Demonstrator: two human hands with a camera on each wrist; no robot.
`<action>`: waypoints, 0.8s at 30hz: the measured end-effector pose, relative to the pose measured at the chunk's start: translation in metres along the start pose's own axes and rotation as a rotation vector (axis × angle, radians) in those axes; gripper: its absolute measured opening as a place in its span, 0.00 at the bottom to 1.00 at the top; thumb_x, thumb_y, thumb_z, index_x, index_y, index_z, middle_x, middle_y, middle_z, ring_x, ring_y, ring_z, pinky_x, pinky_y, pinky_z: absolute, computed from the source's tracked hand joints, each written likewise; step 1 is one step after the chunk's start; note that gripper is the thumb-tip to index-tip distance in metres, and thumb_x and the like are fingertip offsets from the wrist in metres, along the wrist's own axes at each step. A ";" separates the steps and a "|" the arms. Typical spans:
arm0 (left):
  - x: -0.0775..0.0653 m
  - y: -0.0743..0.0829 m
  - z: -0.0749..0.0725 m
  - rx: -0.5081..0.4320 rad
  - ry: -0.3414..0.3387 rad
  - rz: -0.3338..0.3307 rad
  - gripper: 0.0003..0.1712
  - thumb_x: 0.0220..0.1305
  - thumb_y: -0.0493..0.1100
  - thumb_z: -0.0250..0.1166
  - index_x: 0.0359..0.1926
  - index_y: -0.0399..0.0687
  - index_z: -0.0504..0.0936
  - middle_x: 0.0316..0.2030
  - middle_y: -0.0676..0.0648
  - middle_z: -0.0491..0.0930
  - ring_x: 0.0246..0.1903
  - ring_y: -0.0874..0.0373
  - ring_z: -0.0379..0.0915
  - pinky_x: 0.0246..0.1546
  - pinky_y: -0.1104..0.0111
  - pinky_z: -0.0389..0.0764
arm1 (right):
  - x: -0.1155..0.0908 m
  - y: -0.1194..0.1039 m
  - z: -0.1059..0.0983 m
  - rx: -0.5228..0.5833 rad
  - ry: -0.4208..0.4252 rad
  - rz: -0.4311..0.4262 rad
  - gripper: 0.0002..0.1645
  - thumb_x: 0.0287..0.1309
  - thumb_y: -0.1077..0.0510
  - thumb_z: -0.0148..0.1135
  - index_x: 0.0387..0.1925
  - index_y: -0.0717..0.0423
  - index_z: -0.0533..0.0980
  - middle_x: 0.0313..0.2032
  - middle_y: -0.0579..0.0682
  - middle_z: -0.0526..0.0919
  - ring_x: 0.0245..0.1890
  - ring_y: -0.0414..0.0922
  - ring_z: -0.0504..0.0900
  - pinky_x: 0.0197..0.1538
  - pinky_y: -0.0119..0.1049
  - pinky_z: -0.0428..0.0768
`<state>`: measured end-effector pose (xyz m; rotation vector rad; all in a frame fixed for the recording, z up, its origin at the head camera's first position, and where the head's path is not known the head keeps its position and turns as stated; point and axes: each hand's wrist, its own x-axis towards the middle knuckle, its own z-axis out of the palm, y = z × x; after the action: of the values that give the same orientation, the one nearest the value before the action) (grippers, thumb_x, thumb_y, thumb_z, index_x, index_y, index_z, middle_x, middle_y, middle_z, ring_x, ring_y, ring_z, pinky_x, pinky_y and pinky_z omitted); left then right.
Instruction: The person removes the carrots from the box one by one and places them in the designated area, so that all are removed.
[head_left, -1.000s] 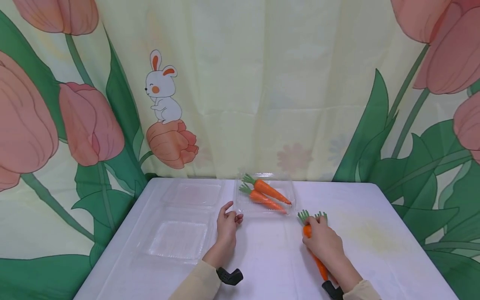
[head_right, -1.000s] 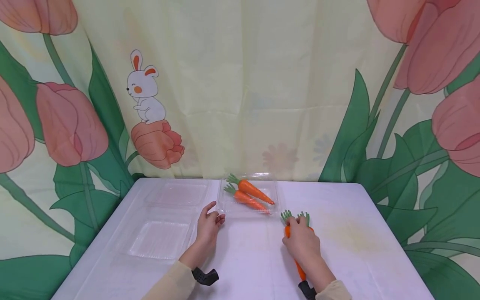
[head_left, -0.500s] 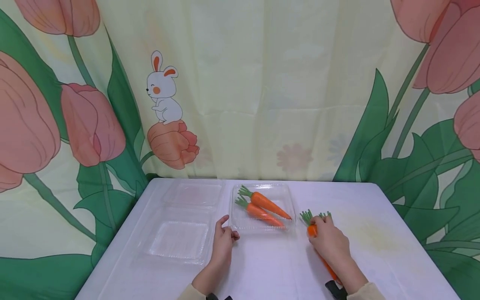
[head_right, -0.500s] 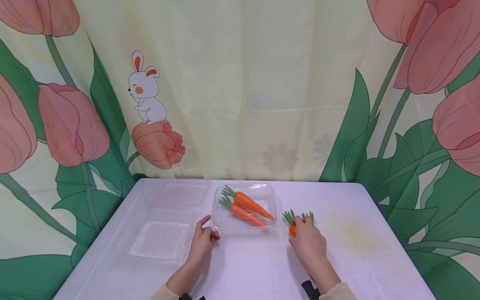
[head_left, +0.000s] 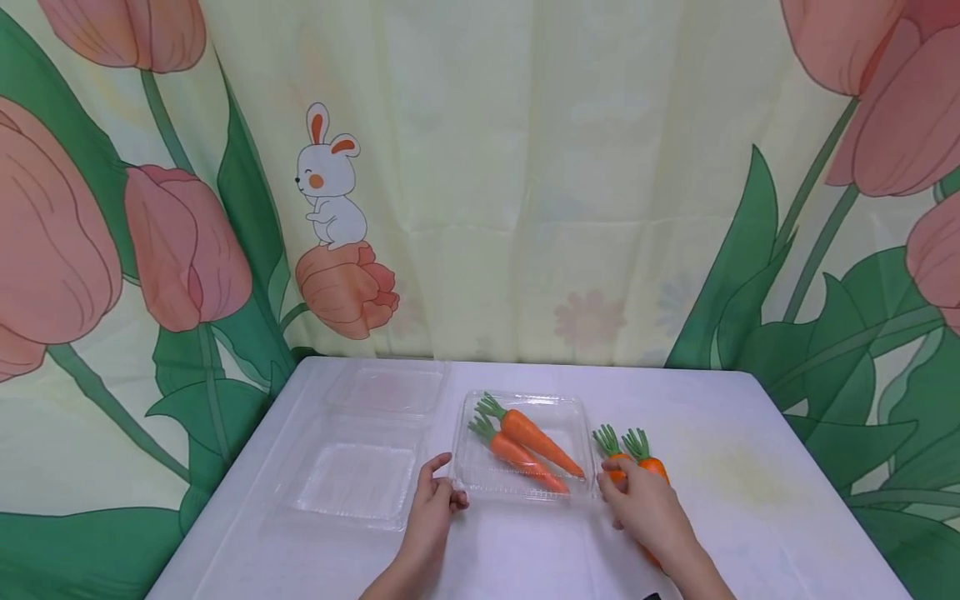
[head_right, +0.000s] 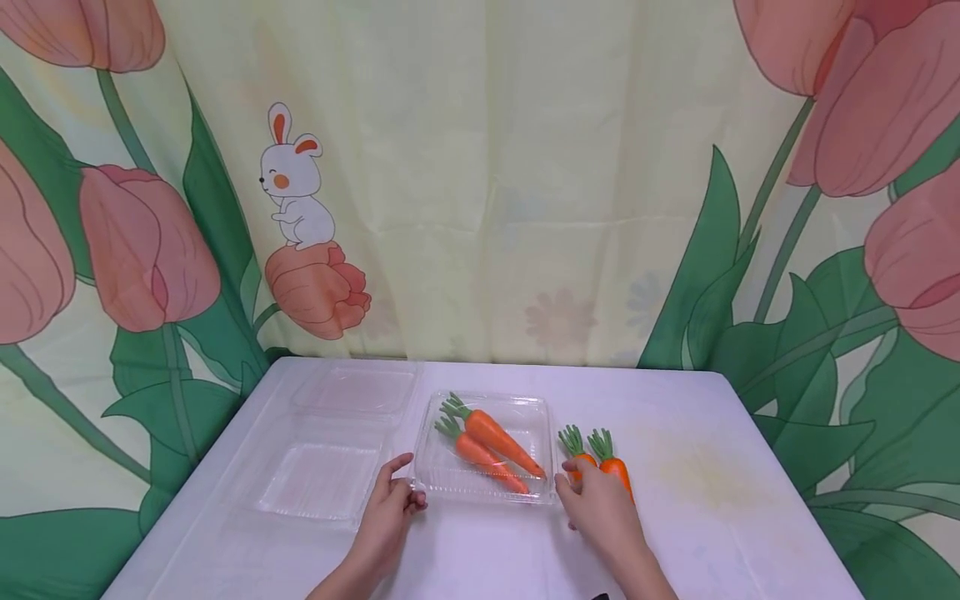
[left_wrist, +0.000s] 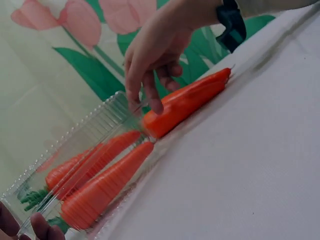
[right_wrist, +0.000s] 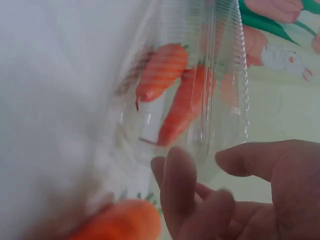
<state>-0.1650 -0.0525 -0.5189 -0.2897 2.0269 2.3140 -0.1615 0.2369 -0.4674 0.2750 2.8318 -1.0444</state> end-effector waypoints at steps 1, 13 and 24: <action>-0.002 0.000 -0.002 0.003 -0.007 -0.003 0.28 0.73 0.32 0.41 0.72 0.36 0.57 0.34 0.48 0.68 0.32 0.58 0.74 0.39 0.68 0.78 | -0.002 0.001 0.003 0.060 -0.024 0.022 0.24 0.70 0.51 0.61 0.62 0.59 0.76 0.28 0.47 0.84 0.17 0.45 0.80 0.24 0.37 0.75; -0.004 -0.003 -0.010 0.023 -0.029 -0.061 0.28 0.68 0.33 0.52 0.68 0.36 0.61 0.34 0.50 0.69 0.31 0.58 0.67 0.34 0.68 0.74 | -0.004 0.020 0.022 0.475 -0.071 0.118 0.26 0.73 0.60 0.57 0.68 0.60 0.64 0.39 0.56 0.84 0.22 0.50 0.83 0.28 0.43 0.85; 0.002 -0.007 -0.018 0.004 -0.150 -0.055 0.41 0.64 0.32 0.64 0.74 0.38 0.55 0.46 0.45 0.73 0.36 0.59 0.73 0.39 0.69 0.78 | 0.000 0.027 0.031 0.738 -0.079 0.139 0.30 0.73 0.64 0.58 0.71 0.61 0.60 0.43 0.60 0.81 0.34 0.52 0.87 0.40 0.43 0.89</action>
<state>-0.1641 -0.0692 -0.5280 -0.1642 1.9282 2.2261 -0.1545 0.2365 -0.5077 0.4613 2.2007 -1.9628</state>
